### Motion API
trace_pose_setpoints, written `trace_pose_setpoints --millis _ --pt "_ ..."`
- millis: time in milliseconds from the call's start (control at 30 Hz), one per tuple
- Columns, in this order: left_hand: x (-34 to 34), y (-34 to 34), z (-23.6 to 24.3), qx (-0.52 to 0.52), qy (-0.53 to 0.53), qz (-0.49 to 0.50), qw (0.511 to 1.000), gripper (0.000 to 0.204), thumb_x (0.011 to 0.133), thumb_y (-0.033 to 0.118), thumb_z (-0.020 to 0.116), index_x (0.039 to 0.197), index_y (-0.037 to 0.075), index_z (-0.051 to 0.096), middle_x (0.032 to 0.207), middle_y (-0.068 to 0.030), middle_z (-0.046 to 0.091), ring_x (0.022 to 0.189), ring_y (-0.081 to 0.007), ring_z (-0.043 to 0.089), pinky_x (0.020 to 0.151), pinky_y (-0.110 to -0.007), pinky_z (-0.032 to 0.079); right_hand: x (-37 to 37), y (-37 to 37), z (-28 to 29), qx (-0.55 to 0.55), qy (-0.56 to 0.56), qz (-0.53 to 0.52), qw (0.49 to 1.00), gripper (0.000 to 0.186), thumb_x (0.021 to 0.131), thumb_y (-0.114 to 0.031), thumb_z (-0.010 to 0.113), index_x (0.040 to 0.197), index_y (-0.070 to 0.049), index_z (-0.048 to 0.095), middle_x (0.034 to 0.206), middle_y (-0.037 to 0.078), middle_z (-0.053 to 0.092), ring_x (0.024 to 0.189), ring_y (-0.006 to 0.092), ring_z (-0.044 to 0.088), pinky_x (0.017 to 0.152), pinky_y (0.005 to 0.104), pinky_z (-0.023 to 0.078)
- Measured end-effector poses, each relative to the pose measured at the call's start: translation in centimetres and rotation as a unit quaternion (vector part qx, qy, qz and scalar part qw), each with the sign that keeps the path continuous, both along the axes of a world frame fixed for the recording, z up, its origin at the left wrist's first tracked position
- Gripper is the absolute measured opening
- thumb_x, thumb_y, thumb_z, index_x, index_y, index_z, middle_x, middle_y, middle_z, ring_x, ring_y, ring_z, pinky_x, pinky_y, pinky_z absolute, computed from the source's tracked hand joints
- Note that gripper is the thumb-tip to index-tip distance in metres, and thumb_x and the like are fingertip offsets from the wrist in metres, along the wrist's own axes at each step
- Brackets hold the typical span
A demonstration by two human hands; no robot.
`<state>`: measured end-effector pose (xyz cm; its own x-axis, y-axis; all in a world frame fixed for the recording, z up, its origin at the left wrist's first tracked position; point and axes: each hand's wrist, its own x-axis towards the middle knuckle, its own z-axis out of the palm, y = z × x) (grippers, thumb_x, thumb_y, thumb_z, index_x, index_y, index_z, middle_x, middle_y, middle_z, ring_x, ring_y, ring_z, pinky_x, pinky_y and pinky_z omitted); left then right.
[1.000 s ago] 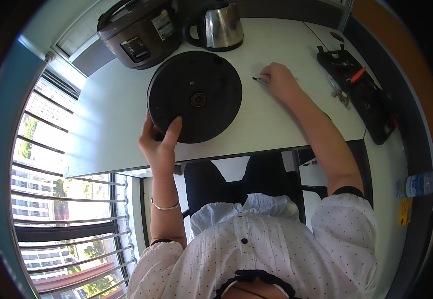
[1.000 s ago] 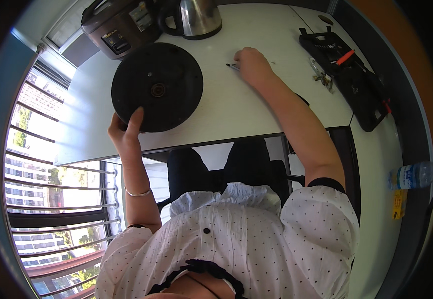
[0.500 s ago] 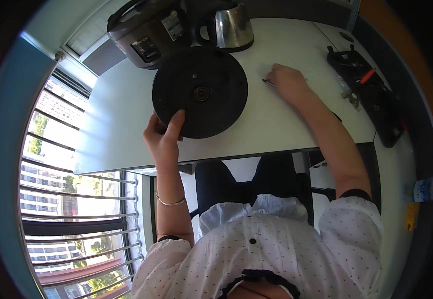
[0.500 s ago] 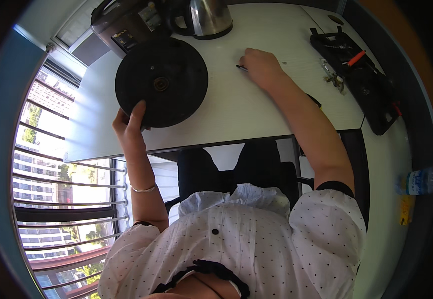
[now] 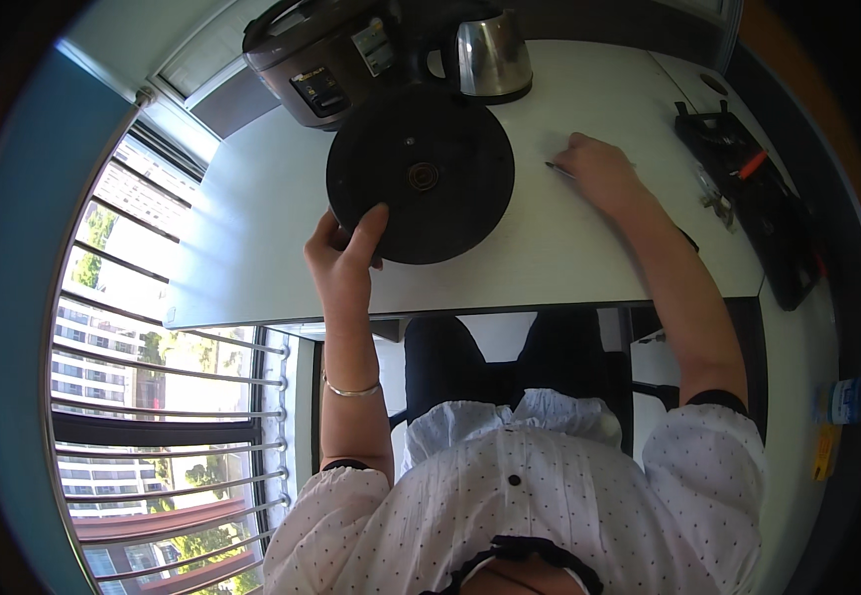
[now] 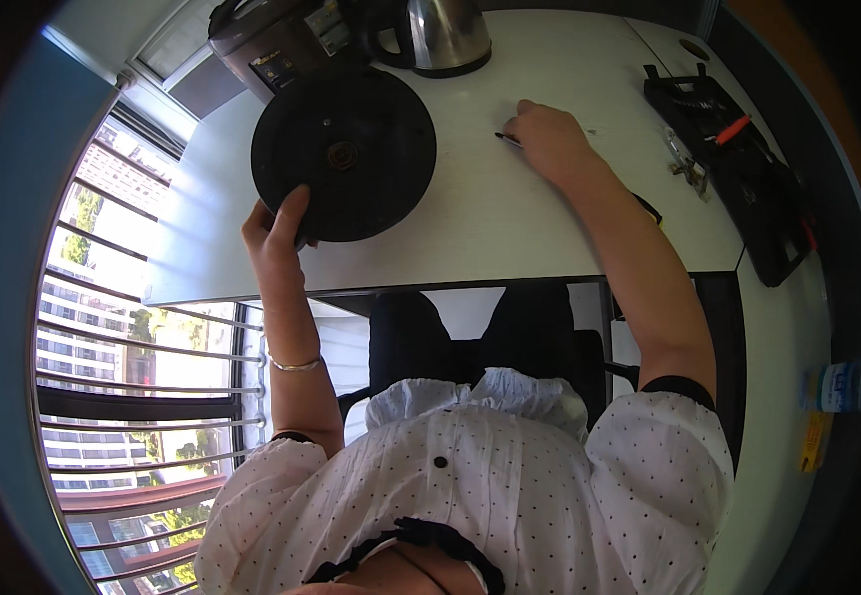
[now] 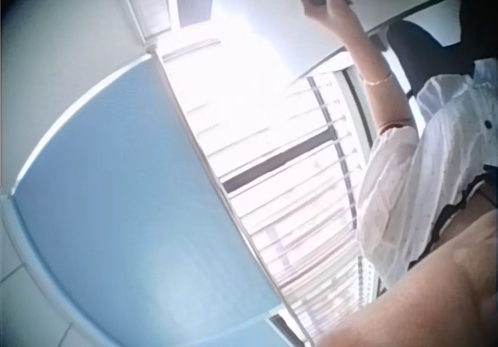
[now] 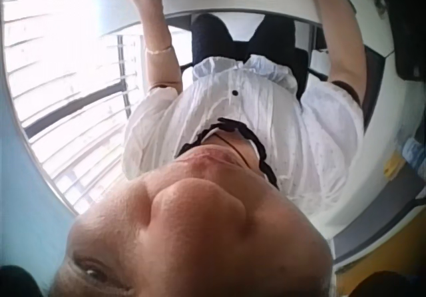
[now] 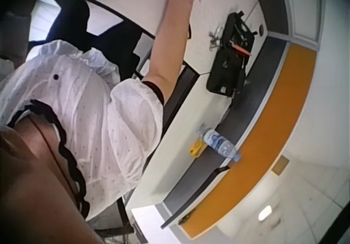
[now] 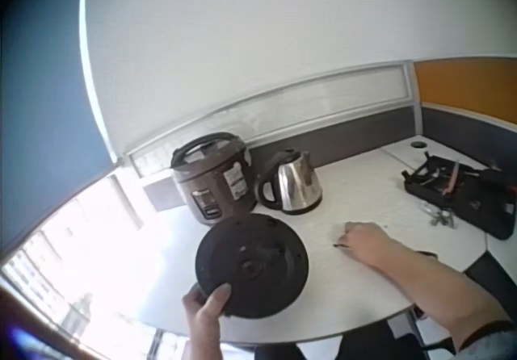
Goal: The person uses a screwdriver to remove screws from the base of an electric kettle, detaches the bottom cover, and then reattaches it by inserting and tightening the screws. The person handles the kettle and screws by hand while seated at a table.
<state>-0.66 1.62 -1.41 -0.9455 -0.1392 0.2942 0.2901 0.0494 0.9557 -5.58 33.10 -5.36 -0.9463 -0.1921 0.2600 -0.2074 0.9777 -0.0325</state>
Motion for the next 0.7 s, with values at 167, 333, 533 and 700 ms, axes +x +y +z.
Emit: trace_pose_setpoints --millis 167,333,533,700 --pt "0.01 -0.07 0.15 -0.011 0.004 0.004 1.000 0.034 0.073 0.022 0.075 0.090 -0.005 0.064 0.058 -0.0005 0.056 0.047 -0.0052 0.047 0.043 -0.019 0.034 0.56 -0.20 0.38 -0.009 0.001 -0.004 1.000 0.020 0.083 -0.011 0.055 0.096 -0.011 0.069 0.096 0.011 0.059 0.088 0.0260 0.062 0.081 0.0368 0.051" --pt "0.01 0.02 0.07 -0.007 0.003 0.005 1.000 0.039 0.072 0.023 0.075 0.095 -0.007 0.064 0.057 -0.0007 0.055 0.046 -0.0051 0.046 0.042 -0.018 0.033 0.11 0.14 0.11 0.032 0.001 -0.007 0.999 0.013 0.080 -0.006 0.055 0.084 -0.004 0.067 0.094 0.014 0.059 0.086 0.0278 0.062 0.078 0.0370 0.051" --pt "-0.02 -0.03 -0.06 -0.008 -0.006 0.014 1.000 0.050 0.070 0.023 0.076 0.106 -0.009 0.062 0.055 -0.0005 0.055 0.044 -0.0051 0.046 0.042 -0.017 0.033 0.20 -0.15 0.25 0.047 0.024 -0.033 0.998 0.012 0.076 0.000 0.056 0.083 0.000 0.066 0.088 0.018 0.060 0.083 0.0296 0.062 0.076 0.0378 0.051" --pt "0.13 -0.13 0.07 -0.020 -0.012 0.001 1.000 0.055 0.069 0.022 0.076 0.111 -0.009 0.060 0.054 -0.0006 0.055 0.044 -0.0054 0.047 0.043 -0.018 0.034 -0.10 0.15 -0.42 0.037 0.060 -0.026 0.997 0.013 0.074 0.002 0.055 0.083 0.001 0.065 0.088 0.018 0.060 0.083 0.0311 0.061 0.076 0.0385 0.051"
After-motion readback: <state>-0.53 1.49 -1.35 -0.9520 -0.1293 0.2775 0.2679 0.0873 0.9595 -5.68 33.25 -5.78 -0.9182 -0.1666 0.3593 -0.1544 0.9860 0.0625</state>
